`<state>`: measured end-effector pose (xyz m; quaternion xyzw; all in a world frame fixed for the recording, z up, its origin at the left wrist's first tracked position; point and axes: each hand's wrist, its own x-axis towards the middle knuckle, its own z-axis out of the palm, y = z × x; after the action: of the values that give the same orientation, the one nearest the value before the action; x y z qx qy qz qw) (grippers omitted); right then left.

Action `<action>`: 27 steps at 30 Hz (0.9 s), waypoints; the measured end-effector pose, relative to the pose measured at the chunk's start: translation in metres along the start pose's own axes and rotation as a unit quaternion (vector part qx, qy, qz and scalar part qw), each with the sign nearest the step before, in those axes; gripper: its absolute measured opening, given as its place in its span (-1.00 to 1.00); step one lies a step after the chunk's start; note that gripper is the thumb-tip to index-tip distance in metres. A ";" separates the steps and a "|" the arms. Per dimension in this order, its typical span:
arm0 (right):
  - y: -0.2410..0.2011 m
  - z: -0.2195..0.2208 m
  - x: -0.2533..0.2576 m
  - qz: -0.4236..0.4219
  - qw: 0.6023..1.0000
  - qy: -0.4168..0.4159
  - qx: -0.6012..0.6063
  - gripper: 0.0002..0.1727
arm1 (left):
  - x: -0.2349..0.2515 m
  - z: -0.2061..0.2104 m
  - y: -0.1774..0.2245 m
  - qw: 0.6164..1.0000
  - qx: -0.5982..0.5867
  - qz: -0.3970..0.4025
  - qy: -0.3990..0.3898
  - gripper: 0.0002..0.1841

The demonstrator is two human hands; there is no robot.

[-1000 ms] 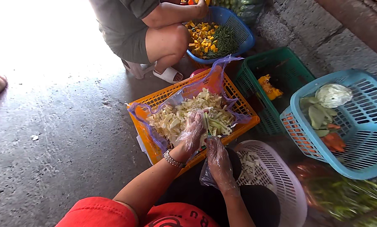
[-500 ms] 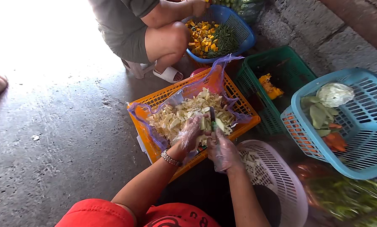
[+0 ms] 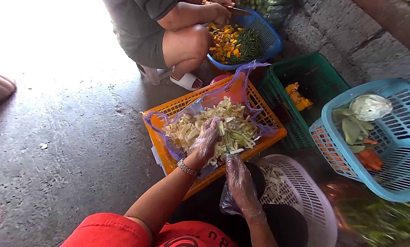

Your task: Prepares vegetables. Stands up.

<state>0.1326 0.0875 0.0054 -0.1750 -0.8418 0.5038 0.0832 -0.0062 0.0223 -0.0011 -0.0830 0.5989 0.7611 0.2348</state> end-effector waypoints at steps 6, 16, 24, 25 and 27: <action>-0.001 0.002 0.002 -0.006 0.999 0.023 -0.039 -0.56 | -0.003 -0.001 -0.002 0.999 -0.019 0.025 -0.031 -0.72; -0.007 0.004 0.018 0.014 0.999 0.014 -0.046 -0.59 | -0.015 0.006 0.000 1.000 0.005 0.017 -0.022 -0.73; -0.009 0.002 0.035 0.059 0.997 -0.022 -0.040 -0.57 | -0.018 0.007 0.001 0.998 0.048 -0.008 -0.033 -0.68; -0.010 0.001 0.037 0.067 0.996 -0.031 -0.047 -0.56 | -0.019 0.007 0.001 0.998 0.040 -0.014 -0.036 -0.68; -0.010 -0.001 0.042 0.081 0.994 -0.057 -0.045 -0.54 | -0.018 0.007 -0.001 0.999 0.021 -0.023 -0.043 -0.68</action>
<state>0.0923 0.1000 0.0136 -0.2173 -0.8502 0.4794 -0.0137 0.0112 0.0242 0.0069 -0.0593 0.6024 0.7454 0.2794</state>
